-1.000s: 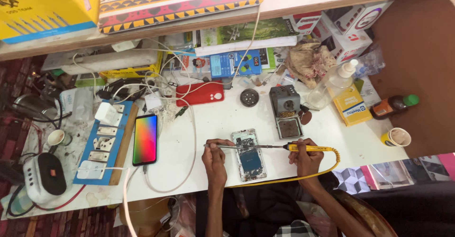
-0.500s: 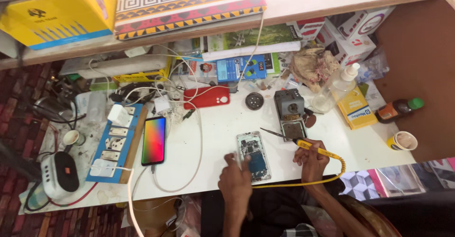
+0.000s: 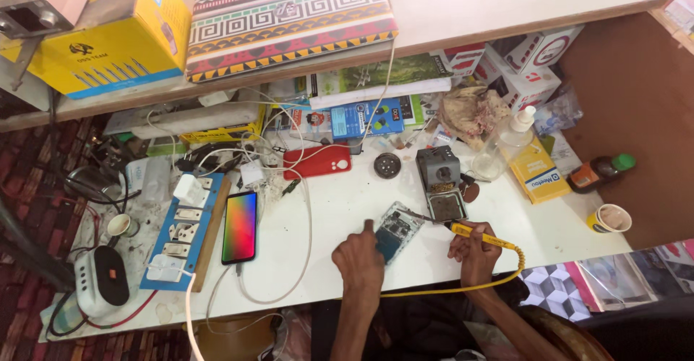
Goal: The person uses a soldering iron and tweezers to work on a disassembled smartphone motherboard. They repeatedly apply heat to specific points on the board while holding components in place, focusing on a small area throughout the clip.
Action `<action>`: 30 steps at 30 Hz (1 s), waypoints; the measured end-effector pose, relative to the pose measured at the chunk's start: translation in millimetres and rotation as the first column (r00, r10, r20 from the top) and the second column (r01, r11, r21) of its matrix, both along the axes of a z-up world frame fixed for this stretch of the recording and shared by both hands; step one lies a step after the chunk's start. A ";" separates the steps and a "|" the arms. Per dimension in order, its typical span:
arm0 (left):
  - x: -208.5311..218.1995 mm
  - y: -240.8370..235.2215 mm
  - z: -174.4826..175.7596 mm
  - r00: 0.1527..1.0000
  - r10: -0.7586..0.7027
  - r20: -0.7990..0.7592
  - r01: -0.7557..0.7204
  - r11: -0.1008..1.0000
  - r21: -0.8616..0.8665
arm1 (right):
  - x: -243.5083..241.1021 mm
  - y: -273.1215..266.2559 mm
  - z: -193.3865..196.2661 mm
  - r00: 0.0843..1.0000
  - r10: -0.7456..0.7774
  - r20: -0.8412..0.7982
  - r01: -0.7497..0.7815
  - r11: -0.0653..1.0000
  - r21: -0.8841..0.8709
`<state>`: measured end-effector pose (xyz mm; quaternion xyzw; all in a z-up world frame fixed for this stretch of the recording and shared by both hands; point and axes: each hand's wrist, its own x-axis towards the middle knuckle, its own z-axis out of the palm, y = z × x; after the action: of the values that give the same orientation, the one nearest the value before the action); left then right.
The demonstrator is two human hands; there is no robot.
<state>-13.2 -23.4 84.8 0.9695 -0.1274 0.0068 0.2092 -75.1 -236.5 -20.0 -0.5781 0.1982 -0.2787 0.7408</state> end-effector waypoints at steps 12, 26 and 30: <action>-28.2 -5.5 16.0 0.990 0.075 -0.118 -0.109 0.941 -0.319 | 3.6 -3.4 -10.9 0.992 -0.034 -0.123 0.034 0.999 0.000; 14.4 -63.1 37.2 0.952 -0.028 -0.304 -0.056 0.963 -0.265 | 4.2 -7.9 -31.3 0.994 -0.070 -0.082 0.072 0.997 0.024; 18.5 -70.3 42.8 0.948 -0.015 -0.319 -0.075 0.960 -0.269 | 9.4 -13.0 -41.2 0.998 -0.056 -0.042 0.057 0.998 0.009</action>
<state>5.3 -93.7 127.5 0.9208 -0.0749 -0.1285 0.3607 -65.7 -249.5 -61.2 -0.5742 0.2312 -0.2864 0.7313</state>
